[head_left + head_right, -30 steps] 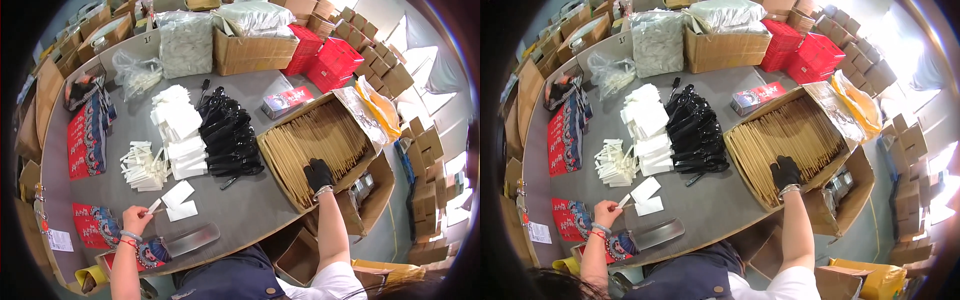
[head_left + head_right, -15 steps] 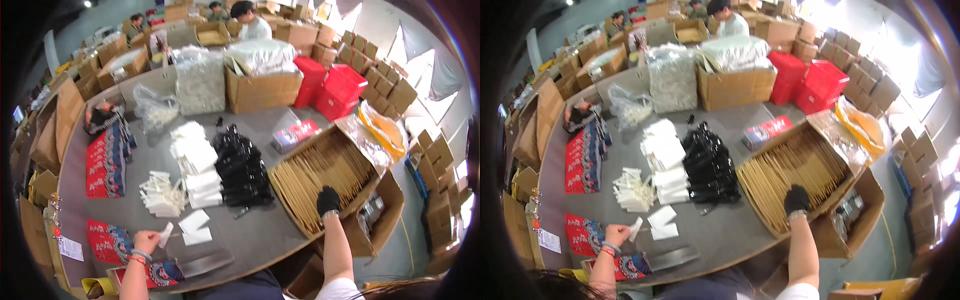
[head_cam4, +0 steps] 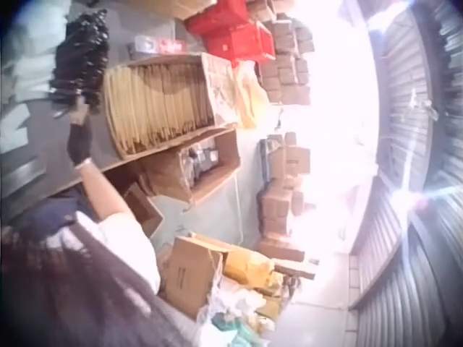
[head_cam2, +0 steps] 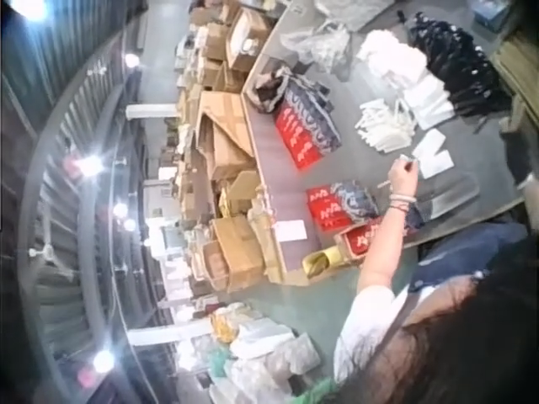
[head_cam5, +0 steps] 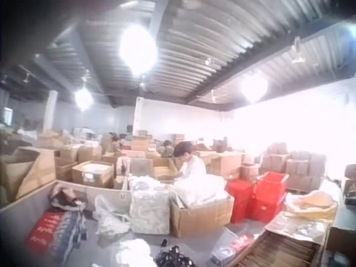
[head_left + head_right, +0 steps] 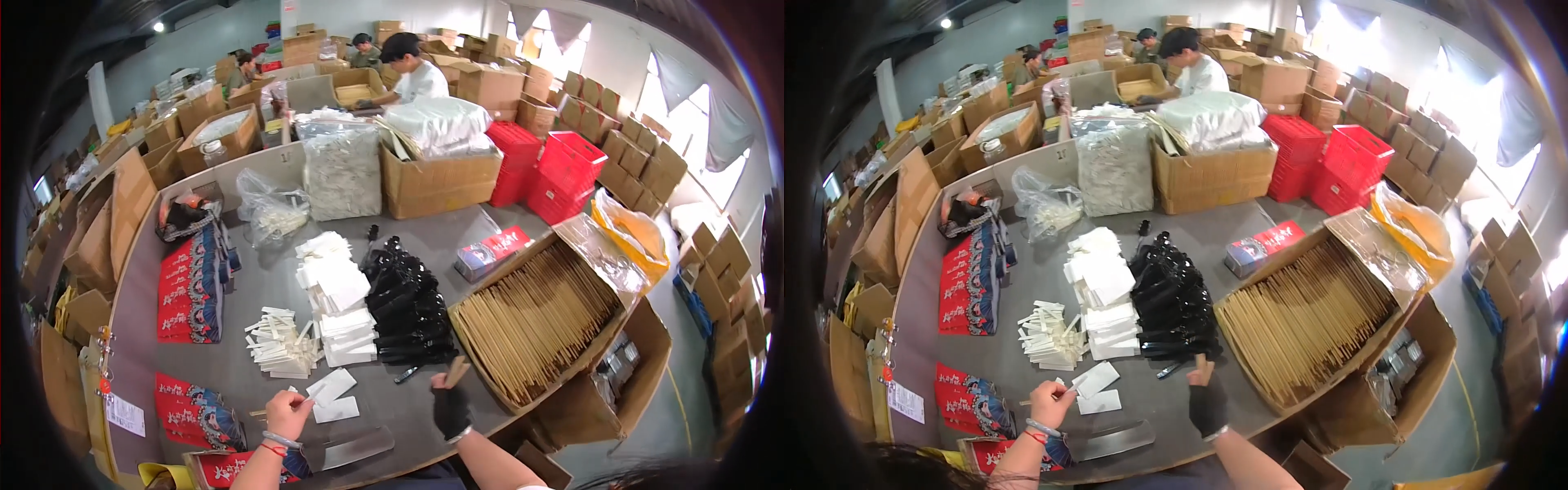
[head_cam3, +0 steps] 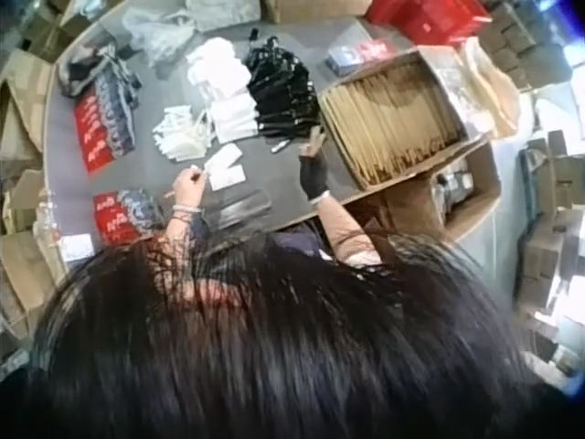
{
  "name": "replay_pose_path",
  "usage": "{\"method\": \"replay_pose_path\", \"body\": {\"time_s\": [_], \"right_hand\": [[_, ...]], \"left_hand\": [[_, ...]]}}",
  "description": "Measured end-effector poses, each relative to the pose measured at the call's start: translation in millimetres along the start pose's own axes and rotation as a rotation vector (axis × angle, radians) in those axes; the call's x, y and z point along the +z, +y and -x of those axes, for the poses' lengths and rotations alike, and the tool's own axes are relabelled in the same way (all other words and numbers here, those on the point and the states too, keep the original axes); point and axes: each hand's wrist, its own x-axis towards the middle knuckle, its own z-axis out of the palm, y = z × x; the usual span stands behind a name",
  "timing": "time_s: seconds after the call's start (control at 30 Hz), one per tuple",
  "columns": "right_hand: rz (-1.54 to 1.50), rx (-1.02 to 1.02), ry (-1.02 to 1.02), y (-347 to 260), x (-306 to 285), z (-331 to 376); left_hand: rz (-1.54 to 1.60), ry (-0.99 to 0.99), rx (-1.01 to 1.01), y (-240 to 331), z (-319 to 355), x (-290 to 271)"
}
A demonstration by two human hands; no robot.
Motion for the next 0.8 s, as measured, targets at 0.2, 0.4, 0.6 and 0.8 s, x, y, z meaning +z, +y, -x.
{"method": "replay_pose_path", "body": {"time_s": [0.2,0.4,0.6,0.8], "right_hand": [[0.360,-0.159,-0.224,-29.2,2.0,-20.6],[0.543,-0.172,-0.210,-22.0,-1.5,-52.8],[0.571,-0.356,-0.271,-11.8,5.2,-65.3],[0.605,-0.433,-0.292,-11.0,5.7,-70.0]], "left_hand": [[-0.313,0.092,0.357,-16.0,-19.0,35.9],[-0.274,-0.032,0.317,-23.9,-21.5,39.7],[-0.299,-0.036,0.271,-20.4,-26.0,28.7],[-0.342,-0.100,0.197,-21.7,-29.9,23.3]]}}
